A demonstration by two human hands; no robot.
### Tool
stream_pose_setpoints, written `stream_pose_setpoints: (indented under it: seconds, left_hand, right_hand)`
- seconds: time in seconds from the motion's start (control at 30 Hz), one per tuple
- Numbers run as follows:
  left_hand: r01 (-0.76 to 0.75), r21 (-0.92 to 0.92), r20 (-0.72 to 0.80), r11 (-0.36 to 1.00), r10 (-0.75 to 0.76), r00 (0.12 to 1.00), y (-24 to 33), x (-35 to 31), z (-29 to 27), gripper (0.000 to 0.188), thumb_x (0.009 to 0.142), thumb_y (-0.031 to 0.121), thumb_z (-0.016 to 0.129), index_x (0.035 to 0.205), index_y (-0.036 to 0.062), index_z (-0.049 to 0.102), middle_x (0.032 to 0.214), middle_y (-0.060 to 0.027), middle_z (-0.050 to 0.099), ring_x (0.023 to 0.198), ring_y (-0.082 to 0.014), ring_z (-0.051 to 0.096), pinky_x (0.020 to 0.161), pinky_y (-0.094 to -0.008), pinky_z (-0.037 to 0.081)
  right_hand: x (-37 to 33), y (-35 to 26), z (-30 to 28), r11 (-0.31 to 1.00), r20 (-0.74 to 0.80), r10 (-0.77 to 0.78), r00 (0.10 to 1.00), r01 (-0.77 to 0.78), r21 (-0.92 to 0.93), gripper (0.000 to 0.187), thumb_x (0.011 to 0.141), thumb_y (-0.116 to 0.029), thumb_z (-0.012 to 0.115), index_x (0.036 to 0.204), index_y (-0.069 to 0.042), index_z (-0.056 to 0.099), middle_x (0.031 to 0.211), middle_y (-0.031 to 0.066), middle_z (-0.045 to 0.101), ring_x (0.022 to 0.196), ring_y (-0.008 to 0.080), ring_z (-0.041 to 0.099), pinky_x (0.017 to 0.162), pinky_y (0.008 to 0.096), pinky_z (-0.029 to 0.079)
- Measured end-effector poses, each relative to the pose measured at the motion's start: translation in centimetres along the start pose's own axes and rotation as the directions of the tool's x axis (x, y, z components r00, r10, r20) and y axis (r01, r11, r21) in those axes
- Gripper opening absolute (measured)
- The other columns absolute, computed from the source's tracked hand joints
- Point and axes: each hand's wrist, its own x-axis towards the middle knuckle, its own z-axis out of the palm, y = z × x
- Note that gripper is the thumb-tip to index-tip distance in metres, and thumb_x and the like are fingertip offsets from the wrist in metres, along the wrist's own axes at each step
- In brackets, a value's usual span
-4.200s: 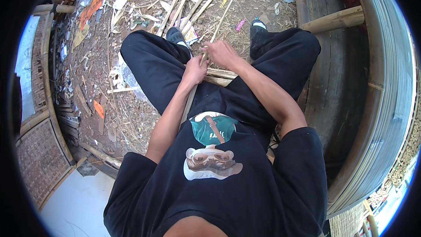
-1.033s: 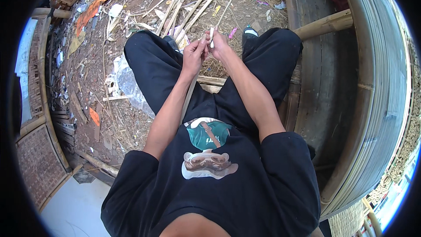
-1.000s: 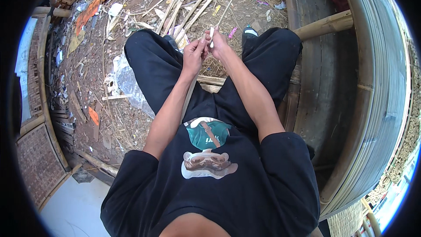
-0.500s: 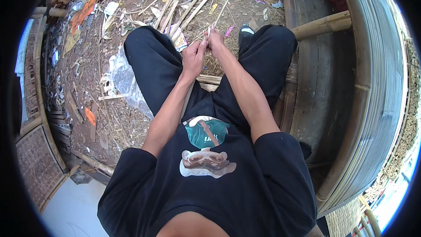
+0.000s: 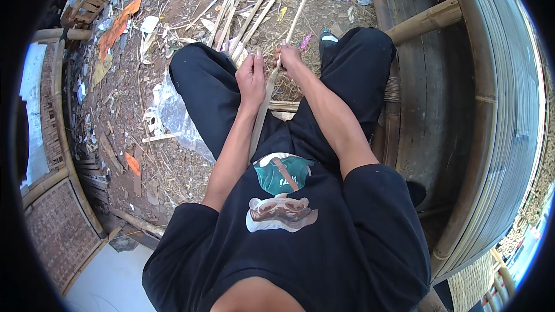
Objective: The person sharpens a thin strip of wood using a small blade, repeatedly scraping the wood to thin one end.
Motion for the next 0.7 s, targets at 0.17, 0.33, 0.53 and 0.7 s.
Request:
stream_pose_setpoints:
  seconds: [0.17, 0.33, 0.53, 0.7]
  left_hand:
    - [-0.124, 0.755, 0.018, 0.644, 0.169, 0.986, -5.8, 0.2, -1.2, 0.041, 0.096, 0.033, 0.052, 0.105, -0.0052, 0.063, 0.085, -0.0199, 0.066, 0.086, -0.0227, 0.064, 0.074, -0.0353, 0.048]
    - [0.551, 0.080, 0.253, 0.831, -0.551, 0.795, -4.0, 1.2, -2.5, 0.052, 0.092, 0.040, 0.060, 0.111, -0.0086, 0.059, 0.108, -0.0177, 0.064, 0.094, -0.0227, 0.065, 0.076, -0.0271, 0.049]
    - [0.709, -0.125, 0.381, 0.694, -0.627, 0.680, -3.9, 1.7, -4.6, 0.044, 0.098, 0.039, 0.048, 0.111, -0.0019, 0.057, 0.100, -0.0141, 0.065, 0.079, -0.0201, 0.068, 0.068, -0.0288, 0.054]
    - [0.806, -0.081, 0.580, 0.587, -0.630, 0.517, 1.4, 2.2, -4.7, 0.037, 0.099, 0.036, 0.048, 0.110, 0.0008, 0.054, 0.083, -0.0106, 0.065, 0.064, -0.0167, 0.065, 0.058, -0.0281, 0.053]
  right_hand:
    - [-2.2, -1.5, 0.7, 0.999, 0.053, -0.039, 0.998, 0.040, -0.005, 0.040, 0.102, -0.038, 0.035, 0.097, -0.002, 0.053, 0.066, 0.0020, 0.052, 0.052, 0.0150, 0.053, 0.048, 0.0306, 0.043]
    - [-4.0, -3.9, -0.2, 1.000, 0.079, -0.018, 0.997, 0.019, -0.022, 0.037, 0.102, -0.037, 0.035, 0.099, -0.007, 0.055, 0.070, -0.0002, 0.058, 0.062, 0.0135, 0.063, 0.048, 0.0263, 0.043]
    - [-4.9, -6.2, 0.0, 0.982, 0.175, -0.168, 0.970, 0.180, -0.055, 0.029, 0.101, -0.032, 0.041, 0.097, -0.008, 0.056, 0.078, 0.0023, 0.063, 0.063, 0.0116, 0.059, 0.058, 0.0269, 0.047]
    - [-6.3, -8.2, 0.4, 0.964, 0.313, -0.229, 0.922, 0.260, -0.060, 0.031, 0.101, -0.035, 0.043, 0.103, -0.008, 0.058, 0.080, 0.0022, 0.063, 0.070, 0.0105, 0.060, 0.060, 0.0285, 0.049]
